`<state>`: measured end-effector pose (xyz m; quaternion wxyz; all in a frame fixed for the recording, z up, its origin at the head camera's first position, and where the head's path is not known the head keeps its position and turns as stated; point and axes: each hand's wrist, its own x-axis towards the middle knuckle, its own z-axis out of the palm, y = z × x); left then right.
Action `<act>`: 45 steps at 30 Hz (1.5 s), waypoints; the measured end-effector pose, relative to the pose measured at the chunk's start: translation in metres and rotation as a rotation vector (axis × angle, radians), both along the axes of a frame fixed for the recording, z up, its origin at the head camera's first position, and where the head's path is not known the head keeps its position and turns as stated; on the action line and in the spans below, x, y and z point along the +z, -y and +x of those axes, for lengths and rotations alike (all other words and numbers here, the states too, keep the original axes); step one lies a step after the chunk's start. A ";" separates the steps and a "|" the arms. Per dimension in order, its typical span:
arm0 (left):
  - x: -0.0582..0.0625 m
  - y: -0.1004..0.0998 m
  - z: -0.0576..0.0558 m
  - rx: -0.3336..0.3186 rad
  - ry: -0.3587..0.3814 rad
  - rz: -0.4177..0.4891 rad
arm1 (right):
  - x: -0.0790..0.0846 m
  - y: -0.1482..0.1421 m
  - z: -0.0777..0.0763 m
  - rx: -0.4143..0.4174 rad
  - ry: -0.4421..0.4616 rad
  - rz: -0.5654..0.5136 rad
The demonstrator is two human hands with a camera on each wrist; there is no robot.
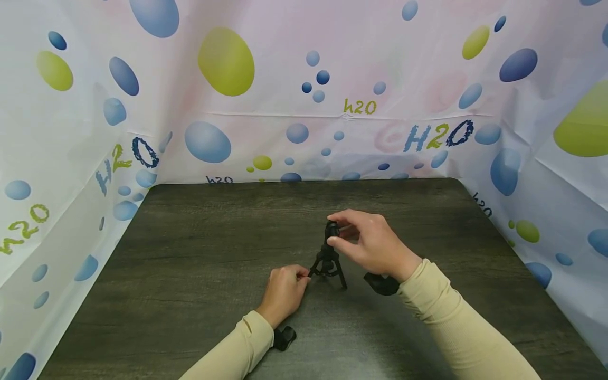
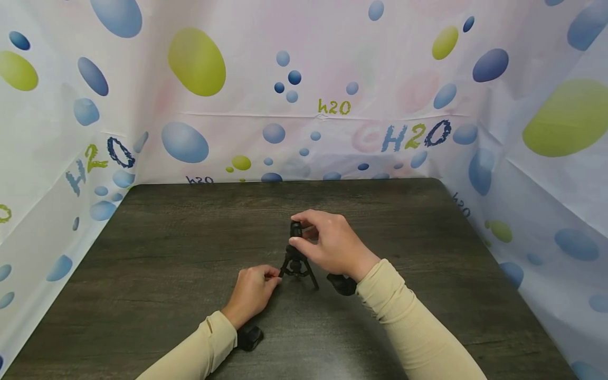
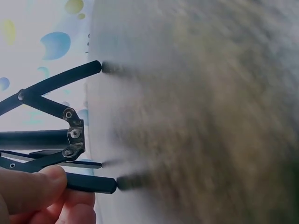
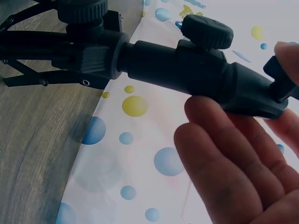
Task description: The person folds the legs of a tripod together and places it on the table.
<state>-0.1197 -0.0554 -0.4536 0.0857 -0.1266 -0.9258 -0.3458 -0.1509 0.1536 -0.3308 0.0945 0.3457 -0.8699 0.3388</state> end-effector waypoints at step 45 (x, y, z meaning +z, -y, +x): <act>-0.003 -0.008 -0.009 0.058 0.097 0.172 | -0.007 0.006 0.001 -0.026 0.018 -0.047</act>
